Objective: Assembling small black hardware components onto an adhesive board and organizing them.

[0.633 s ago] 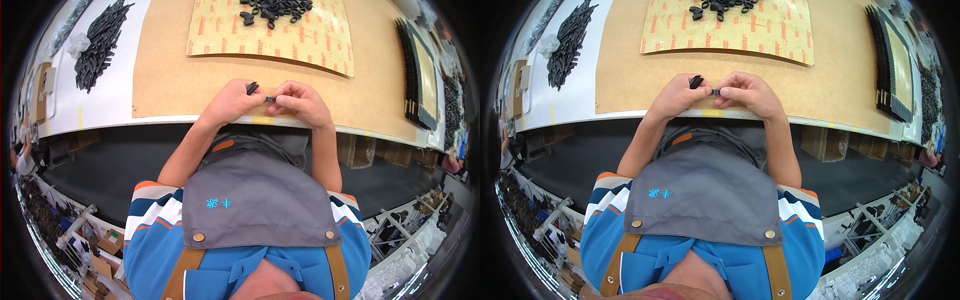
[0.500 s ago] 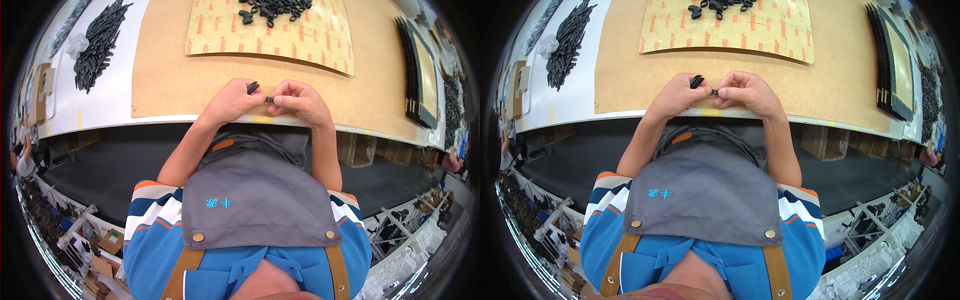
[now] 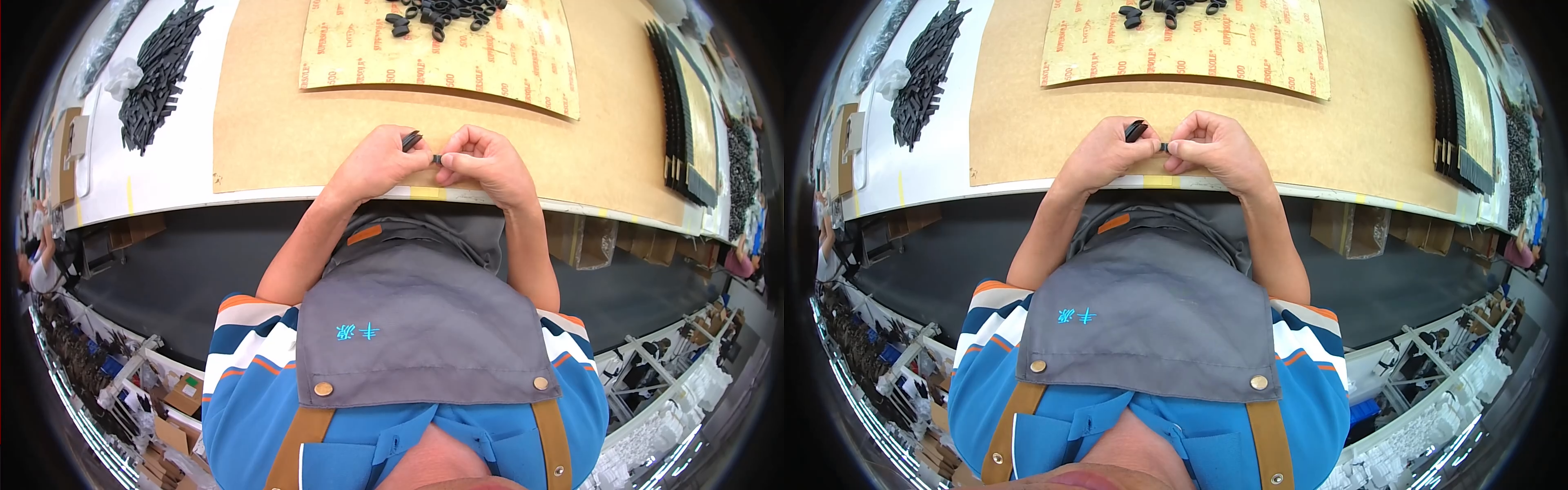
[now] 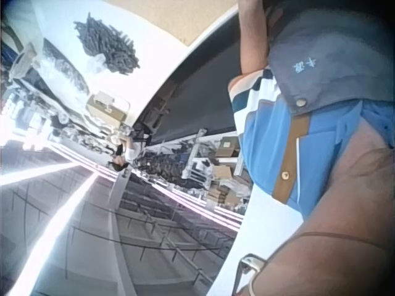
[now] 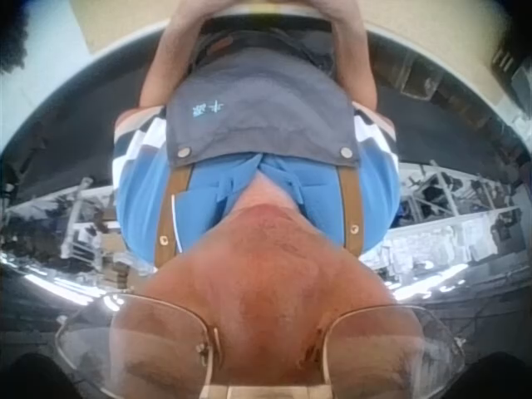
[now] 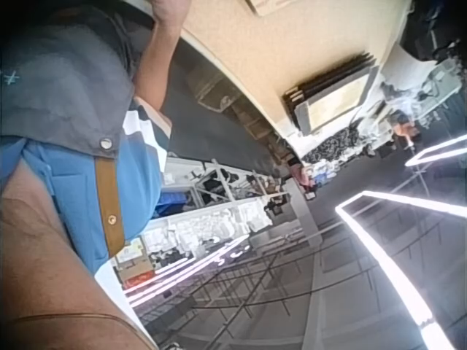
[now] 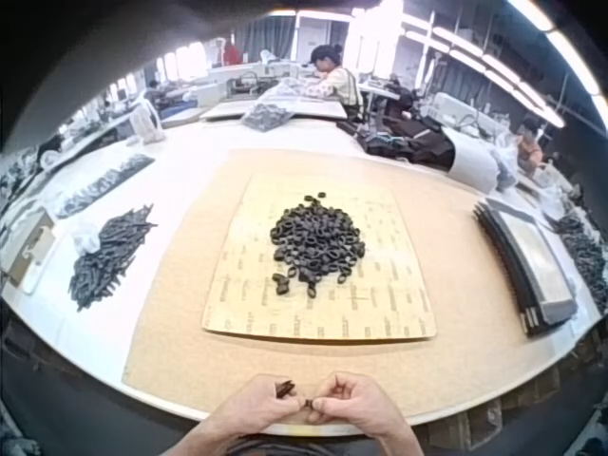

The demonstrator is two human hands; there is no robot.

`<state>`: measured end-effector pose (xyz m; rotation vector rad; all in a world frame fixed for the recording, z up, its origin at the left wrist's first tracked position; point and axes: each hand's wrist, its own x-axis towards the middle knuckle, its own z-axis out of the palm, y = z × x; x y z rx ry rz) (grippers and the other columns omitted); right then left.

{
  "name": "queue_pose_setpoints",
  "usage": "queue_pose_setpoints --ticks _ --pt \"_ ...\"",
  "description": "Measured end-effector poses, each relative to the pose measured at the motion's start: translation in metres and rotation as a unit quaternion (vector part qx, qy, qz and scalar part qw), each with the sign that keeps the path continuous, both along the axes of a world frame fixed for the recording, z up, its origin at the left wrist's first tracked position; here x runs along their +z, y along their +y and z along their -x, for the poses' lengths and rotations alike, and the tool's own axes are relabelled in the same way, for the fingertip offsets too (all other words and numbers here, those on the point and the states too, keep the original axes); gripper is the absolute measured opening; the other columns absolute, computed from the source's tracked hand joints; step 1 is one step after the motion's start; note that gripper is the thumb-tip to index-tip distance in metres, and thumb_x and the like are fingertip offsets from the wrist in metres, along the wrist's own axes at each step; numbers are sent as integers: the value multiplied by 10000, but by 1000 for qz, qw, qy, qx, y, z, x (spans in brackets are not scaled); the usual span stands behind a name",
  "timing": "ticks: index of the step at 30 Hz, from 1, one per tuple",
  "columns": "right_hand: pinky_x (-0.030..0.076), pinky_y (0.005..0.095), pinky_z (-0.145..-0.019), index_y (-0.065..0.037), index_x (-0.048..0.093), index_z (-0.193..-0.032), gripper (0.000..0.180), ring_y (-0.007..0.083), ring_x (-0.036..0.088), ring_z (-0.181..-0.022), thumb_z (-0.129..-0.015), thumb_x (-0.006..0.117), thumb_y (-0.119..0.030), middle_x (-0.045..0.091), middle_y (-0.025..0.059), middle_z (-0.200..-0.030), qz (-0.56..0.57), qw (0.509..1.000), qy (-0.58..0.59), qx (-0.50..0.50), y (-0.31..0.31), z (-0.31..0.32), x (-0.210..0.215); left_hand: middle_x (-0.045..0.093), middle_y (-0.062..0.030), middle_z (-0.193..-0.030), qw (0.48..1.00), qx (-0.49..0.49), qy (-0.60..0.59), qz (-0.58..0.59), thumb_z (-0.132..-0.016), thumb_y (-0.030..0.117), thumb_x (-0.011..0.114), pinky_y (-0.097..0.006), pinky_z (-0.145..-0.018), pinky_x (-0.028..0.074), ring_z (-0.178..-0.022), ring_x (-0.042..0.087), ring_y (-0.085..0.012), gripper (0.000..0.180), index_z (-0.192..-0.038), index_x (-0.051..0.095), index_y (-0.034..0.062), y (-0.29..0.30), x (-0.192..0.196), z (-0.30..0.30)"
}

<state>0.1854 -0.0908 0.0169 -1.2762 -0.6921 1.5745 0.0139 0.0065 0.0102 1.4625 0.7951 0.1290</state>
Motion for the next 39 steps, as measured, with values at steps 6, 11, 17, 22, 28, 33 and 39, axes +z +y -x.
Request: queue_pose_setpoints --ticks 6,11,17,22,28,33,39 --pt "528 244 -637 -7 547 -833 104 129 635 -666 -817 640 -51 640 93 -726 12 1000 -13 -2 1 0 0 482 59 -620 1000 -1 4 -11 -813 183 597 -224 -489 317 -558 390 -31 154 -751 600 42 -1 2 0" --pt "525 242 -629 -14 541 -822 115 127 631 -650 -811 647 -56 637 89 -717 9 1000 -14 -2 2 1 0 482 59 -620 1000 1 2 -19 -811 180 594 -227 -495 320 -565 392 -33 155 -748 599 39 -1 -1 0" --pt "520 237 -622 -18 538 -817 119 121 626 -638 -806 650 -57 631 82 -705 20 1000 -16 -8 3 2 2 483 58 -622 1000 -1 4 -16 -810 175 592 -226 -501 324 -572 394 -32 152 -750 599 36 -1 0 0" --pt "520 236 -618 -19 538 -818 117 115 622 -641 -808 649 -54 625 70 -710 18 1000 -19 -10 2 2 1 476 60 -620 1000 2 -4 -16 -812 174 598 -227 -501 321 -574 392 -31 154 -745 593 36 -1 0 0" --pt "518 234 -618 -22 536 -818 118 110 619 -645 -810 651 -51 619 58 -722 17 1000 -14 -9 2 2 -1 468 63 -616 1000 -1 -4 -13 -815 176 603 -225 -498 318 -571 386 -32 156 -745 591 37 -1 0 0" --pt "537 243 -604 -4 539 -816 103 126 630 -649 -813 635 -43 615 71 -721 5 1000 -10 -12 0 4 -5 459 67 -612 1000 3 -3 -11 -813 170 598 -225 -495 313 -569 379 -28 149 -737 588 42 -3 2 0" --pt "517 240 -615 -26 528 -820 117 96 596 -622 -809 644 -32 586 38 -712 23 999 -37 -25 1 9 -8 443 43 -585 1000 20 1 -5 -755 152 576 -245 -506 335 -578 391 -43 162 -652 532 35 -3 6 -2"
